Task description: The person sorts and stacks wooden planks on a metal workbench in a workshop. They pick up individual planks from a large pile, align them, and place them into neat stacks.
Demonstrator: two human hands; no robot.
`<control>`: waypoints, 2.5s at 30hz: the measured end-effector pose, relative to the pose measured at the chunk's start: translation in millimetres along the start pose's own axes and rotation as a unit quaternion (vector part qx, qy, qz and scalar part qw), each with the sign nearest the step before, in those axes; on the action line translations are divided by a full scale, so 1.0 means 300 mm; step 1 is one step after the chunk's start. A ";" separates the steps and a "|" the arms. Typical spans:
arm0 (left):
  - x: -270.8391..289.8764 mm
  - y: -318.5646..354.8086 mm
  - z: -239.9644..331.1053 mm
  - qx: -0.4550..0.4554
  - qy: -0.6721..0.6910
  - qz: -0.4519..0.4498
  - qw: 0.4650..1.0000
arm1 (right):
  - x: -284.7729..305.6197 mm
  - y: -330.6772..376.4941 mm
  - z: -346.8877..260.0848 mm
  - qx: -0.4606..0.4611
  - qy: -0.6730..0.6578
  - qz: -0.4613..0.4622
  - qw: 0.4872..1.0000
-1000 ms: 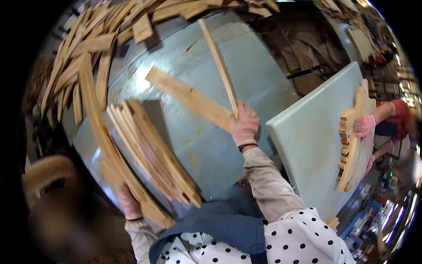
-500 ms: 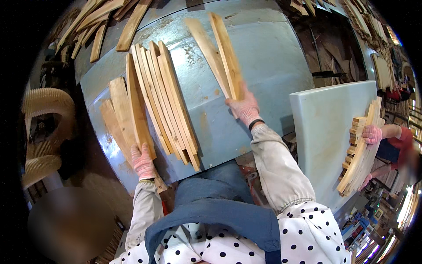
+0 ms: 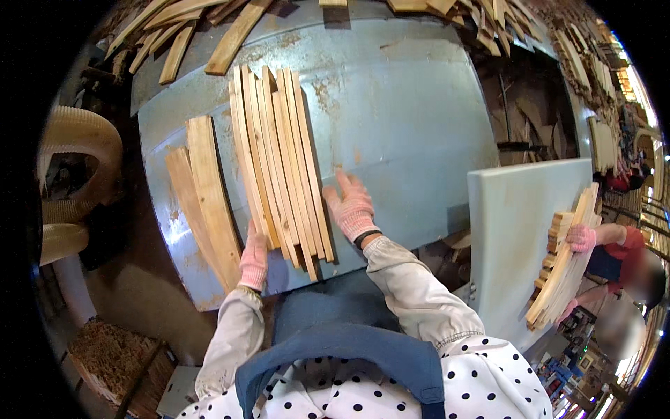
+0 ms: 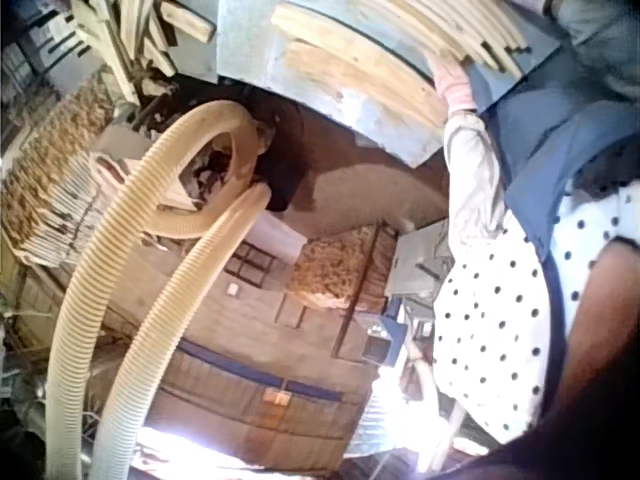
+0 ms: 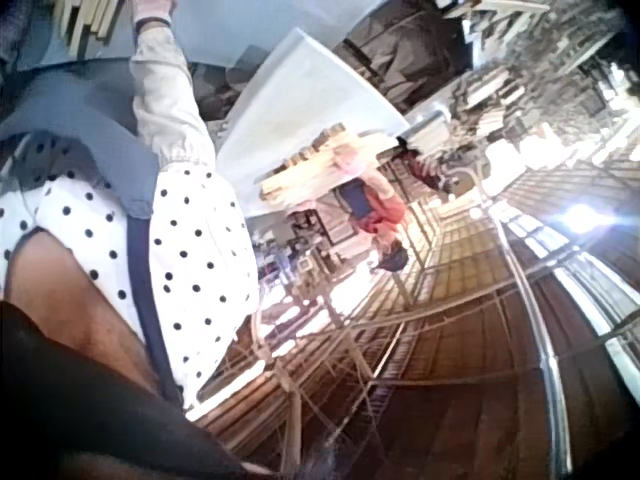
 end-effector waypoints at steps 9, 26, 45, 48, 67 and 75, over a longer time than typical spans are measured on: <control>-0.305 0.302 -0.069 0.290 0.480 0.246 0.790 | 0.173 -0.379 -0.876 0.307 0.186 0.078 0.930; -0.177 0.434 0.341 0.167 0.486 0.140 0.847 | 0.185 -0.282 -0.756 0.156 -0.553 -0.270 0.773; 0.138 -0.331 0.373 -0.023 0.058 0.166 0.984 | 0.423 -0.490 0.037 -0.103 0.011 0.205 0.973; 0.175 -0.318 0.317 0.011 0.076 0.178 0.981 | 0.406 -0.768 -0.308 -0.003 -0.161 0.105 0.981; 0.143 -0.429 0.259 0.088 -0.036 0.092 0.991 | 0.190 -0.510 -0.086 -0.093 -0.368 0.077 0.922; 0.147 -0.419 0.179 0.002 -0.056 0.048 0.997 | 0.021 -0.003 0.039 0.052 -0.102 -0.270 0.956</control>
Point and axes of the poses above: each hand's wrist, its own y-axis away from the middle knuckle, its own x-axis out of the back of the hand, z = x × y, the point moved 6 cm from there along -y, towards the middle knuckle, and after that the axes turned 14 degrees about -x, right-handed, at the moved point
